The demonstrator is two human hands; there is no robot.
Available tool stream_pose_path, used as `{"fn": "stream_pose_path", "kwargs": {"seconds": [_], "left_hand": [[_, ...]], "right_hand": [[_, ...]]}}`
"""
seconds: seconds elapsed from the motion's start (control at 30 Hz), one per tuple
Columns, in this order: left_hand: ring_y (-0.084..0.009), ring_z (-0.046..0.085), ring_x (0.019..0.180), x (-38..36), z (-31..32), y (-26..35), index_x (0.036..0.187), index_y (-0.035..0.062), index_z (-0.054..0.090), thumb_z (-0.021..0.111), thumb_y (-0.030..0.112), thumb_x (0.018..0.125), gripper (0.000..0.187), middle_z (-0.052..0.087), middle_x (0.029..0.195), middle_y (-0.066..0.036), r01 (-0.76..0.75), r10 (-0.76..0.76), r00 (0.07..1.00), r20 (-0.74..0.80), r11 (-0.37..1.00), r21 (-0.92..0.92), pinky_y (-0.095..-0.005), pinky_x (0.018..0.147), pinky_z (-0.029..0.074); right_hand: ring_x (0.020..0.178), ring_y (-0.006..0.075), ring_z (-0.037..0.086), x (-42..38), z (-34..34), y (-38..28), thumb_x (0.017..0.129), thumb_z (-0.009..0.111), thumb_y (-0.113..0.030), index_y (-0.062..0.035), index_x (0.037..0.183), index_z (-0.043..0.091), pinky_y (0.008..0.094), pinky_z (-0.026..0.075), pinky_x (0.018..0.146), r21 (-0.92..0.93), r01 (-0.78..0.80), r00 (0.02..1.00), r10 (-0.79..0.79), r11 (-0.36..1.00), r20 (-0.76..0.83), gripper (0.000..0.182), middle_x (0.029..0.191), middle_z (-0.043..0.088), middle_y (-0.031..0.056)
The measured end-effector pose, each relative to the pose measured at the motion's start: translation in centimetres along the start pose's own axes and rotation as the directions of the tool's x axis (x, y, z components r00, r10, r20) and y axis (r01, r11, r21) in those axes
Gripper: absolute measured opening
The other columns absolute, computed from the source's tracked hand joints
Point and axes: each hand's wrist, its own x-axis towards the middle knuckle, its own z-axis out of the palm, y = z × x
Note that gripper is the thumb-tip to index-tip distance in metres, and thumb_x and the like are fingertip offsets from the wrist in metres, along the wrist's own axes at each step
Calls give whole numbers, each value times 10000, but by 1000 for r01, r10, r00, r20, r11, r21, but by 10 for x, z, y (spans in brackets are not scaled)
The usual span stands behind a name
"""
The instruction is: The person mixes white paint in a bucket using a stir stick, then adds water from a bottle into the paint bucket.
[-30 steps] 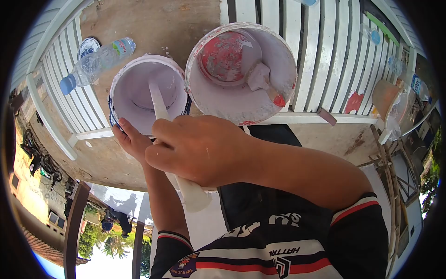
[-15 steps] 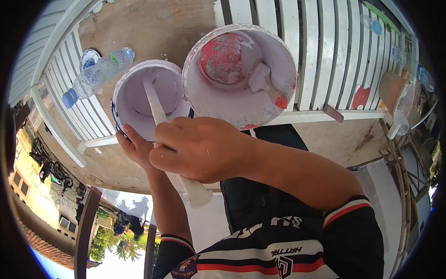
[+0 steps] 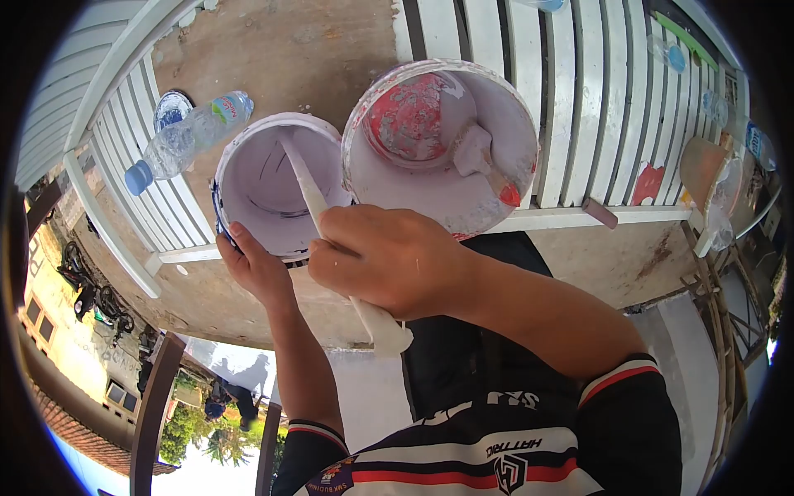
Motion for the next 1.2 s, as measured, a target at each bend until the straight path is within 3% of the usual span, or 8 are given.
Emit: {"fn": "stream_pose_path", "kwargs": {"seconds": [0.23, 0.3, 0.4, 0.6, 0.73, 0.93, 1.13, 1.2], "left_hand": [[-132, 458, 620, 3, -3, 0, 837, 20, 452, 425, 310, 986, 326, 524, 688, -63, -25, 22, 999, 39, 998, 64, -281, 555, 395], [-135, 460, 621, 3, -4, -2, 838, 20, 452, 420, 306, 987, 324, 526, 690, -66, -38, 34, 998, 47, 996, 78, -282, 555, 395], [-139, 468, 626, 4, -6, -6, 843, 18, 453, 412, 301, 989, 321, 534, 697, -72, -55, 51, 997, 53, 995, 82, -282, 558, 397], [-135, 455, 650, 6, -6, -8, 847, 18, 450, 406, 317, 990, 334, 521, 715, -66, -79, 75, 995, 67, 996, 50, -283, 583, 397], [-112, 407, 684, 6, -6, -9, 822, 20, 429, 405, 336, 993, 360, 470, 729, -42, -81, 78, 995, 64, 996, 42, -276, 612, 383], [-152, 470, 696, 3, -8, -15, 899, 10, 470, 404, 312, 991, 323, 536, 768, -80, -113, 109, 993, 51, 990, 84, -293, 628, 409], [-133, 428, 716, 3, -8, -9, 873, 9, 450, 404, 335, 993, 350, 500, 773, -59, -42, 38, 997, 67, 998, 49, -282, 657, 401], [-131, 428, 719, 1, -8, -9, 883, 9, 451, 403, 336, 993, 349, 500, 777, -58, -27, 25, 998, 65, 999, 40, -278, 662, 402]], "right_hand": [[602, 198, 537, 2, 26, -2, 724, 639, -97, -62, 764, 506, 295, 450, 478, 81, -49, 993, 57, 996, -103, 144, 711, 443, 58], [627, 201, 550, 3, 26, -5, 730, 640, -106, -71, 776, 506, 301, 463, 494, 123, -42, 998, 46, 992, -32, 146, 745, 458, 60], [689, 213, 576, 7, 14, -1, 728, 640, -102, -81, 807, 526, 323, 485, 540, 202, -11, 977, -32, 979, 210, 141, 807, 479, 69], [816, 249, 608, 23, -24, 17, 693, 643, -31, -80, 862, 560, 356, 500, 636, 277, -83, 803, -100, 957, 588, 194, 868, 514, 86], [831, 271, 622, 40, -41, 25, 678, 621, 29, -65, 862, 564, 380, 502, 678, 339, -166, 733, -114, 926, 670, 215, 873, 544, 93], [752, 281, 641, 49, -55, 17, 736, 601, -50, -47, 867, 563, 359, 520, 611, 82, 12, 503, -77, 997, 861, 136, 808, 550, 104], [698, 261, 635, 55, -66, 5, 748, 594, -97, -61, 878, 542, 353, 508, 566, 135, -5, 624, -102, 991, 774, 144, 844, 523, 99], [664, 250, 617, 45, -58, 8, 745, 599, -98, -67, 871, 529, 347, 489, 545, 231, -14, 759, -140, 973, 636, 147, 833, 500, 94]]}}
